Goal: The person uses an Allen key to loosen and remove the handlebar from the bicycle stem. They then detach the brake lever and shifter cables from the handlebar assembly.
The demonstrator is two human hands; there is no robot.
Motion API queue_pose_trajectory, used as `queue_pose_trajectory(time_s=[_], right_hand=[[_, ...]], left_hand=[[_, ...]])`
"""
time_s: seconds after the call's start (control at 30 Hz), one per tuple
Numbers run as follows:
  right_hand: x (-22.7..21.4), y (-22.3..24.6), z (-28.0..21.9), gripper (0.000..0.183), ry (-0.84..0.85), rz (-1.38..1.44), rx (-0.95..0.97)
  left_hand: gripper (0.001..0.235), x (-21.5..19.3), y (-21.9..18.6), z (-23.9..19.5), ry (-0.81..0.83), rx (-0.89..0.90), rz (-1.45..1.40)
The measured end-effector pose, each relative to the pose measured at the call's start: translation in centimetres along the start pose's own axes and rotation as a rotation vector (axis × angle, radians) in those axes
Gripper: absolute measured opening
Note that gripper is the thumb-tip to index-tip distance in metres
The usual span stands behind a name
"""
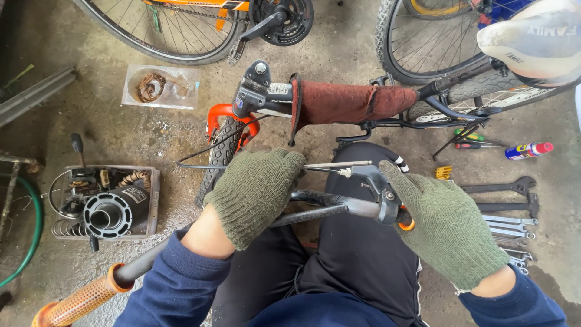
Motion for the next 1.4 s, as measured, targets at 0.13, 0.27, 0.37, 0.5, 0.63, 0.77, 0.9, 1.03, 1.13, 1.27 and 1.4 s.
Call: queue_pose_trajectory(time_s=[0.13, 0.27, 0.37, 0.5, 0.63, 0.77, 0.9, 1.03, 1.13, 1.27, 1.4], right_hand=[[0.6, -0.6, -0.2, 0.082, 0.097, -0.101, 0.095], [0.7, -0.7, -0.4, 0.083, 0.095, -0.135, 0.1], [0.6, -0.6, -0.2, 0.083, 0.06, -0.127, 0.065], [0.5, -0.5, 0.6, 0.077, 0.052, 0.058, 0.054], [0.0, 0.5, 0.4, 0.081, -0.057, 0.058, -0.102], [0.0, 0.7, 0.3, 0.086, -0.045, 0.058, -0.124], [-0.4, 0.9, 0.4, 0.083, -0.057, 0.107, -0.131], [-0.3, 0.8, 0.5, 0.08, -0.061, 0.13, -0.126], [0.0, 0.5, 0.3, 0.083, -0.057, 0.198, -0.114], [0.1, 0.5, 0.2, 0.083, -0.065, 0.208, -0.119], [0.6, 0.2, 0.0, 0.086, -0.059, 0.236, -0.123]], left_hand=[[0.013, 0.1, 0.0, 0.2, 0.019, -0.022, 0.067], [0.013, 0.1, -0.1, 0.1, -0.022, 0.005, 0.026], [0.011, 0.0, 0.0, 0.1, -0.039, -0.013, 0.054], [0.008, -0.5, -0.4, 0.0, -0.111, -0.029, 0.115], [0.01, 0.2, 0.7, 0.2, -0.044, -0.1, 0.142], [0.011, 0.0, 0.6, 0.2, -0.043, -0.083, 0.106], [0.013, -0.2, 0.1, 0.2, -0.075, -0.06, 0.136], [0.014, 0.3, 0.3, 0.2, -0.068, -0.065, 0.111], [0.018, 0.5, 0.0, 0.0, -0.121, -0.02, 0.131], [0.019, 1.6, 0.3, 0.3, -0.066, -0.021, 0.156], [0.014, 1.8, 0.4, 0.7, -0.034, -0.053, 0.154]])
Point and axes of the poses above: each hand's wrist, its own z-axis towards the middle knuckle, its own x-axis out of the palm, y = z × x, the point moved 10 cm from there along z, towards the middle knuckle, and after that the axes turned 8 degrees about -x, right-handed, at the moved point
